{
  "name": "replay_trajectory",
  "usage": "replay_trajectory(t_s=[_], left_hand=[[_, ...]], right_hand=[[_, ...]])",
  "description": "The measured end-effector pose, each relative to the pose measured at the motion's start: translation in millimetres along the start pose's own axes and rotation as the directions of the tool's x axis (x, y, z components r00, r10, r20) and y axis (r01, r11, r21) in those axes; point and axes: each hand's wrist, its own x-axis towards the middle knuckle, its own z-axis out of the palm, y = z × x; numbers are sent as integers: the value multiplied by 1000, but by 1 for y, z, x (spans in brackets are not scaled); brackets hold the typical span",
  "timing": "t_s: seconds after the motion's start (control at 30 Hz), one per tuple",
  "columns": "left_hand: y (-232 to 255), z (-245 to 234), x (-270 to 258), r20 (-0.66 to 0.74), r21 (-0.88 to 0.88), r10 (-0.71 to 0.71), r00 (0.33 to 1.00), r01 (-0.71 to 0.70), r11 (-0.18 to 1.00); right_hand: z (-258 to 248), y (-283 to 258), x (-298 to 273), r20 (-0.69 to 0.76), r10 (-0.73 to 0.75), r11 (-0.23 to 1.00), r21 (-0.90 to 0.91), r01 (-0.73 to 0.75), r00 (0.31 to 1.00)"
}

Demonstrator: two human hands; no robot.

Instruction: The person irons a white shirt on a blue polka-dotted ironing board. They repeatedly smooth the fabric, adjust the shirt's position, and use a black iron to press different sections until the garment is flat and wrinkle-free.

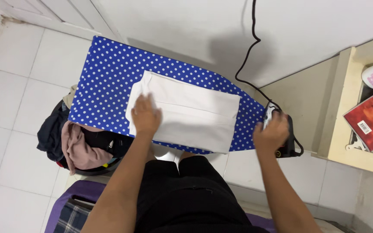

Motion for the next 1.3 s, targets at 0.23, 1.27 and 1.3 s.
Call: replay_trajectory(t_s=[0.23, 1.27, 1.3], left_hand=[[-28, 9, 1, 8, -26, -354, 935, 354, 935], [-46, -4, 0, -92, 6, -208, 974, 210, 978], [-49, -4, -2, -110, -24, -211, 971, 210, 977]], right_hand=[[-18, 41, 21, -68, 98, 989, -108, -105, 993], [10, -73, -121, 473, -175, 976, 198, 89, 864], [7, -75, -122, 507, -127, 980, 195, 31, 853]])
